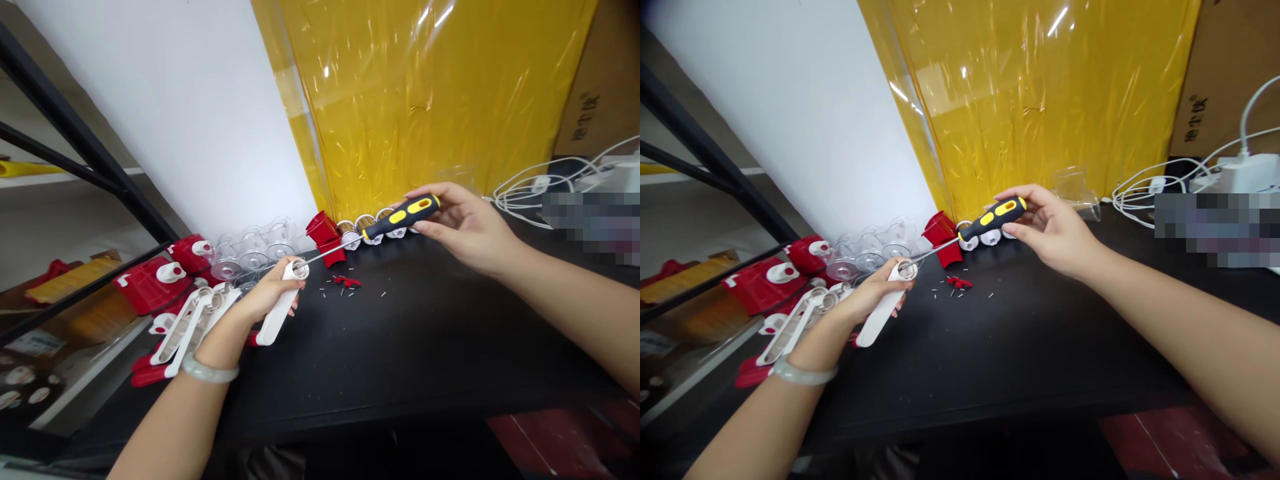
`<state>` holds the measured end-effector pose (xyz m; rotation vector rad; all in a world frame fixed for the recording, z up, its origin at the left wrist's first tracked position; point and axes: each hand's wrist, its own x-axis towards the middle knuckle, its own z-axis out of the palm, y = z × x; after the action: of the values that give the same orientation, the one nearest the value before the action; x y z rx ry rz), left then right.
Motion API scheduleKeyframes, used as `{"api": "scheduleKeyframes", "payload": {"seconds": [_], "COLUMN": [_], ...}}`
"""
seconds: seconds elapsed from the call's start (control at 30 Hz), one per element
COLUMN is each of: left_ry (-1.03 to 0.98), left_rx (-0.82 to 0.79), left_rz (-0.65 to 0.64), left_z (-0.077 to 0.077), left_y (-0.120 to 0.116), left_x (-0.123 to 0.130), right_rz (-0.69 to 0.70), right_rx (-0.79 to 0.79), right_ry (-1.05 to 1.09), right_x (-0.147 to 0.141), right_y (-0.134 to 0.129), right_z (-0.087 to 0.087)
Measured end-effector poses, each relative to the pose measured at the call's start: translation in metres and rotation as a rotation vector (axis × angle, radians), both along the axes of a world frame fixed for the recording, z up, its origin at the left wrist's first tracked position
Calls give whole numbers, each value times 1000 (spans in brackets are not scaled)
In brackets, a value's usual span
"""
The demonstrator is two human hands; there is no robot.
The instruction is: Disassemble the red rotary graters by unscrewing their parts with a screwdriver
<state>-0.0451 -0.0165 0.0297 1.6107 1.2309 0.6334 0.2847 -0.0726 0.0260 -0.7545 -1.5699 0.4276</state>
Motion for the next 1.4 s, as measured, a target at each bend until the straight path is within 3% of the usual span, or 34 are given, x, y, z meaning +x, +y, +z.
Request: {"api": "scheduleKeyframes", "payload": {"seconds": [0.3, 0.57, 0.87, 1.03, 1.13, 1.3, 1.4], "left_ry": [13, 47, 15, 6, 0, -2, -8], "left_rx": [4, 0, 9, 10, 2, -1, -1], "left_rz": [10, -40, -46, -39, -42, -56, -75], "left_z": [0, -3, -2, -5, -6, -8, -7], "left_y": [0, -1, 0, 2, 4, 5, 4], "left_x": [1, 1, 2, 0, -1, -1, -1], "right_rz": [-5, -270, -107, -5, -70, -345, -325], "right_rx": [-9, 1, 40, 58, 79, 123, 184], "right_ry": [-135, -247, -49, -79, -163, -418, -358], "right_x": [-3, 3, -3, -7, -5, 4, 6], "right_y": [-3, -2, -6, -9, -9, -7, -3], "right_z": [-7, -7, 1, 0, -4, -5, -5]}}
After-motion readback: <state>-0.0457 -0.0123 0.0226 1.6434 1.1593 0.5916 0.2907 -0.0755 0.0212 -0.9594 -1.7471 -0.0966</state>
